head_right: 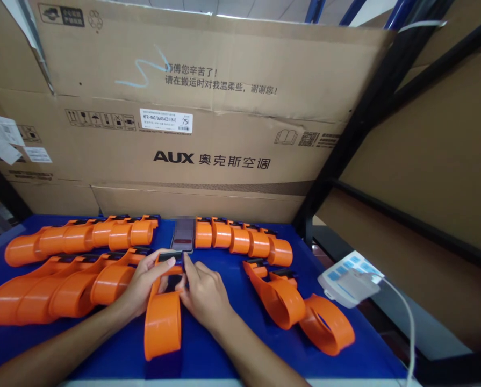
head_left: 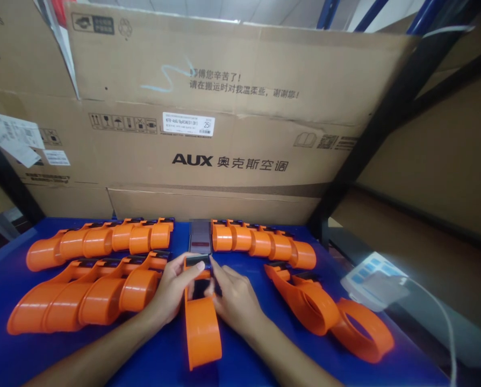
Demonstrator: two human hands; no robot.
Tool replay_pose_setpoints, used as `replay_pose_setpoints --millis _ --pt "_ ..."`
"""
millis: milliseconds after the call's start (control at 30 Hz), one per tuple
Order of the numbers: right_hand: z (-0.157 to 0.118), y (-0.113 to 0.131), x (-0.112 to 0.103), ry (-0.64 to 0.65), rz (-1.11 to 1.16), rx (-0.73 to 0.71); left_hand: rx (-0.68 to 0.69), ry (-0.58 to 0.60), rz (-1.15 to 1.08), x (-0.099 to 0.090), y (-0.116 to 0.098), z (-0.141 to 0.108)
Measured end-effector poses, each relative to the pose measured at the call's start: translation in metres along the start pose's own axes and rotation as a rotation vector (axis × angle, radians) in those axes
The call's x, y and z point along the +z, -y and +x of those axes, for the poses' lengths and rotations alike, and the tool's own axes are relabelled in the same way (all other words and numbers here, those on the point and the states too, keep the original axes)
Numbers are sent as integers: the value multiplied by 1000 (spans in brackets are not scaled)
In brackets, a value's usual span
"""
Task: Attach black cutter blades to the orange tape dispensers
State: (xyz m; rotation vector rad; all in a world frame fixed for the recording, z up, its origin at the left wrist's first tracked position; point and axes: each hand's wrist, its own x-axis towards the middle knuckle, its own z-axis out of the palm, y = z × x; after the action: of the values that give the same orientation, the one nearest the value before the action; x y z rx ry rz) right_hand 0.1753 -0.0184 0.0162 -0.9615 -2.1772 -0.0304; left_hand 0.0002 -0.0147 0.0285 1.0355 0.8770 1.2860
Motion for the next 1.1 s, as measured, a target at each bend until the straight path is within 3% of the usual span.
replay_pose_setpoints --millis 200,433,1100 --pt "5 1 -3 -44 97 26 -4 -6 -50 -2 1 0" --pt "6 4 -5 -102 195 139 33 46 54 -3 8 0" --pt "14 2 -10 -55 242 62 35 -15 81 -1 7 0"
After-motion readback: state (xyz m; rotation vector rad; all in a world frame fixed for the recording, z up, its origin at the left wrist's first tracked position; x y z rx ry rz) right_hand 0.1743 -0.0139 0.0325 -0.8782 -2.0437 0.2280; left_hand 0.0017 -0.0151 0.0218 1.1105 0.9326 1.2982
